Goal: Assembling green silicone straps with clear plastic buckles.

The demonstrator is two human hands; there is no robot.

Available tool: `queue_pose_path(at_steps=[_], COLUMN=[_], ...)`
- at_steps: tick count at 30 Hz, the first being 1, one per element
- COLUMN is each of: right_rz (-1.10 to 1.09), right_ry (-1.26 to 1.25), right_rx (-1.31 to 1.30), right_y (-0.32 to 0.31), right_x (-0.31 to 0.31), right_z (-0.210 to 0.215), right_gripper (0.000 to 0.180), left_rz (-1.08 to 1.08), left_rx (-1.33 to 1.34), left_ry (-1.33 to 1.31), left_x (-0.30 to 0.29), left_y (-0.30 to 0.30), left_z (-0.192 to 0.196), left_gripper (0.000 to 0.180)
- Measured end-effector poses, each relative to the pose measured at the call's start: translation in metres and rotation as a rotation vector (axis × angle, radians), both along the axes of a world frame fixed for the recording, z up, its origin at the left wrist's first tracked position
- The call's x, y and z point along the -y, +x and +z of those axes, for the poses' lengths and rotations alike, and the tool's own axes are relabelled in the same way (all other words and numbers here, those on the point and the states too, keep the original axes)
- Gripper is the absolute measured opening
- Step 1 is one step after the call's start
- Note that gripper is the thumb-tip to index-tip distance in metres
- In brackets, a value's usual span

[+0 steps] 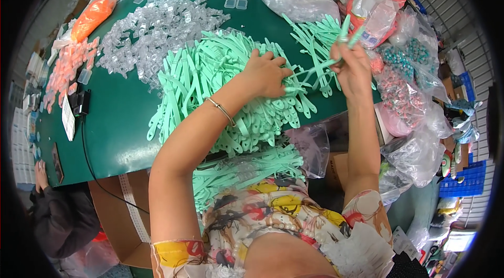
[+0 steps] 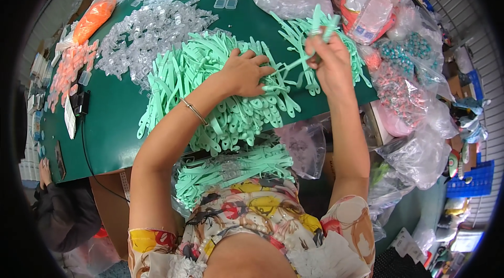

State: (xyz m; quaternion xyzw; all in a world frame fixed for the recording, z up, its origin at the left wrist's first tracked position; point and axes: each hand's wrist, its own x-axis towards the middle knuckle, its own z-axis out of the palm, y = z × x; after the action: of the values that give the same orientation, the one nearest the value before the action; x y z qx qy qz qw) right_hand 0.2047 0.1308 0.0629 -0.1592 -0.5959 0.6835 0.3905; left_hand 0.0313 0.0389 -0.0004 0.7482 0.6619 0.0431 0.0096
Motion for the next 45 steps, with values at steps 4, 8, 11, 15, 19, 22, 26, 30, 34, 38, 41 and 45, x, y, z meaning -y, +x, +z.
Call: queue_pose_path(at_steps=[4, 8, 11, 15, 19, 22, 26, 30, 34, 38, 41, 45], right_rz=[-0.085, -0.077, -0.111, -0.200, -0.121, -0.047, 0.082, 0.068, 0.087, 0.029, 0.036, 0.060], right_ry=[0.236, 0.239, 0.269, 0.381, 0.237, 0.107, -0.056, -0.173, -0.275, -0.291, -0.293, -0.333], right_rx=[-0.328, -0.527, -0.603, -0.757, -0.678, -0.564, -0.400, -0.236, -0.129, -0.060, 0.020, 0.046], right_y=[0.012, 0.019, 0.023, 0.043, 0.040, 0.050, 0.062, 0.070, 0.076, 0.077, 0.071, 0.059], right_x=[0.020, 0.022, 0.020, 0.034, 0.042, 0.042, 0.044, 0.055, 0.055, 0.060, 0.065, 0.079], right_z=[0.022, 0.038, 0.045, 0.071, 0.075, 0.064, 0.041, 0.022, 0.001, -0.012, -0.019, -0.028], right_gripper=[0.013, 0.016, 0.016, 0.014, 0.013, 0.014, 0.021, 0.025, 0.024, 0.024, 0.025, 0.026], left_rz=[0.005, -0.020, -0.023, -0.021, -0.019, -0.112, 0.289, 0.485, 0.508, 0.453, 0.508, 0.401], left_rx=[0.014, 0.114, 0.131, 0.063, 0.127, 0.527, 0.414, 0.134, 0.078, -0.030, 0.005, 0.805], left_ry=[-0.091, -0.141, -0.148, -0.141, -0.119, 0.174, 0.516, 0.128, -0.054, 0.042, 0.150, 0.671], left_x=[-0.002, -0.003, -0.002, -0.007, -0.009, -0.032, -0.057, -0.068, -0.079, -0.076, -0.070, -0.046], left_y=[0.001, -0.005, -0.010, -0.005, -0.009, -0.037, -0.104, -0.130, -0.140, -0.135, -0.130, -0.131], left_z=[0.004, 0.010, 0.009, 0.006, 0.013, 0.011, 0.005, -0.007, -0.023, -0.022, -0.009, 0.010], left_gripper=[0.048, 0.050, 0.050, 0.049, 0.047, 0.036, 0.015, 0.019, 0.019, 0.021, 0.020, 0.018])
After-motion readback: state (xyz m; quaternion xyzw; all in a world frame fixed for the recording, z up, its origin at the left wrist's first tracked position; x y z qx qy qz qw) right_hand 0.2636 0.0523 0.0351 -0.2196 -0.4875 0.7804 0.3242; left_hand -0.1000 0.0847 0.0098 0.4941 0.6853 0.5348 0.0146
